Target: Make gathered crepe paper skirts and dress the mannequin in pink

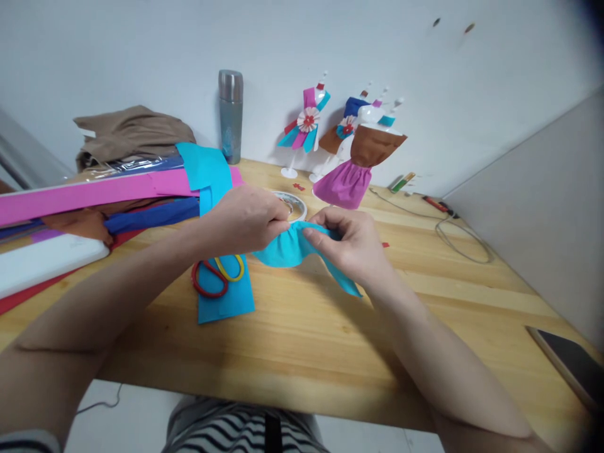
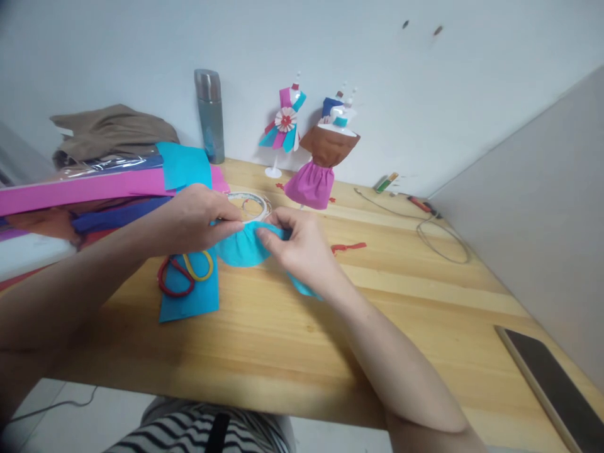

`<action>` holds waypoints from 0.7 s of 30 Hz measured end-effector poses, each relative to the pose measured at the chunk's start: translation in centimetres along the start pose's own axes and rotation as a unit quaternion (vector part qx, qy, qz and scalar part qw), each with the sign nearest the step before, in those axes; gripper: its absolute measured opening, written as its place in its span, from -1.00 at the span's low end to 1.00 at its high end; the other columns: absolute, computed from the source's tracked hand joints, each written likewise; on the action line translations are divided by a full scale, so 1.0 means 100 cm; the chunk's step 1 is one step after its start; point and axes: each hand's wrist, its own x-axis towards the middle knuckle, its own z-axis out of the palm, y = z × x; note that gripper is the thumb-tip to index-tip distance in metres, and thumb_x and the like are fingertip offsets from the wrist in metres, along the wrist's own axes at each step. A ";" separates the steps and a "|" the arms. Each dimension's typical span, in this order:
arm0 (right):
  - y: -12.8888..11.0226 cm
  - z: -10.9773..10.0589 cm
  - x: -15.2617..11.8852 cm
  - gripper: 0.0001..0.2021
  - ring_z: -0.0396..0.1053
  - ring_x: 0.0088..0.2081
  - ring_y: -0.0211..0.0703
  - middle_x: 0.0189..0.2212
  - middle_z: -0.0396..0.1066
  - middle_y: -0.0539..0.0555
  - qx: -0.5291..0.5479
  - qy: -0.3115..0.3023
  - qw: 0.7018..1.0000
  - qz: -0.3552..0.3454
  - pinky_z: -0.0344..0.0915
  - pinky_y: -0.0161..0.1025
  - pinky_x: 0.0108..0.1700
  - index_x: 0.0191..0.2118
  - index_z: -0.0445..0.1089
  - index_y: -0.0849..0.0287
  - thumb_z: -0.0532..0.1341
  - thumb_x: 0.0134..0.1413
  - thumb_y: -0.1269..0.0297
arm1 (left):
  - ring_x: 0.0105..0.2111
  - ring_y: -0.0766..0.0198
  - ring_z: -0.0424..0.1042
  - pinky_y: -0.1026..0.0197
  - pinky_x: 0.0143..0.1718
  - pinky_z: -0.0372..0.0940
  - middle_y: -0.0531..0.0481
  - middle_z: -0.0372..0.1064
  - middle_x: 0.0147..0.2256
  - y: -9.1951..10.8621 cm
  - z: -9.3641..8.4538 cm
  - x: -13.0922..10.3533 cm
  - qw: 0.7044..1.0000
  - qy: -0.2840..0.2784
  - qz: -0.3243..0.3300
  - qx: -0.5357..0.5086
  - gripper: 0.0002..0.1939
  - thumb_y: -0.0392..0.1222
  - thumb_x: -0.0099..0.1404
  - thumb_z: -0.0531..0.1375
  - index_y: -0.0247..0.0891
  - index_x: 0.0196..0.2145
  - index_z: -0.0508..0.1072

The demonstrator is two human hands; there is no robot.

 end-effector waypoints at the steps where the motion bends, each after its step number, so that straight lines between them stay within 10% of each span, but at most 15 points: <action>1: 0.000 0.000 0.000 -0.79 0.15 -0.57 -0.24 -0.65 0.24 -0.03 0.006 0.000 1.000 0.000 0.09 -0.26 -0.53 -0.61 0.28 0.10 0.24 -0.04 0.25 | -0.58 0.39 0.09 0.22 -0.49 -0.11 0.03 0.21 -0.63 0.000 -0.001 0.000 1.000 -0.002 -0.003 -0.001 -0.65 -0.21 0.29 0.02 -0.31 -0.64 0.23; 15: 0.001 0.003 0.000 -0.86 0.31 -0.52 -0.19 -0.58 0.40 0.00 0.033 -0.014 0.999 -0.023 0.21 -0.24 -0.48 -0.55 0.39 0.09 0.24 -0.02 0.32 | -0.56 0.38 0.06 0.23 -0.47 -0.12 0.05 0.17 -0.61 0.008 -0.007 0.002 0.998 -0.050 -0.032 0.034 -0.66 -0.26 0.31 0.02 -0.30 -0.63 0.16; 21: 0.003 0.000 0.001 -0.84 0.23 -0.55 -0.23 -0.61 0.33 -0.01 0.030 0.004 0.999 -0.022 0.14 -0.25 -0.51 -0.57 0.36 0.12 0.25 -0.02 0.29 | -0.59 0.40 0.02 0.27 -0.48 -0.08 0.08 0.06 -0.67 -0.003 -0.003 0.001 1.000 0.015 0.027 0.005 -0.66 -0.27 0.27 0.03 -0.30 -0.66 0.19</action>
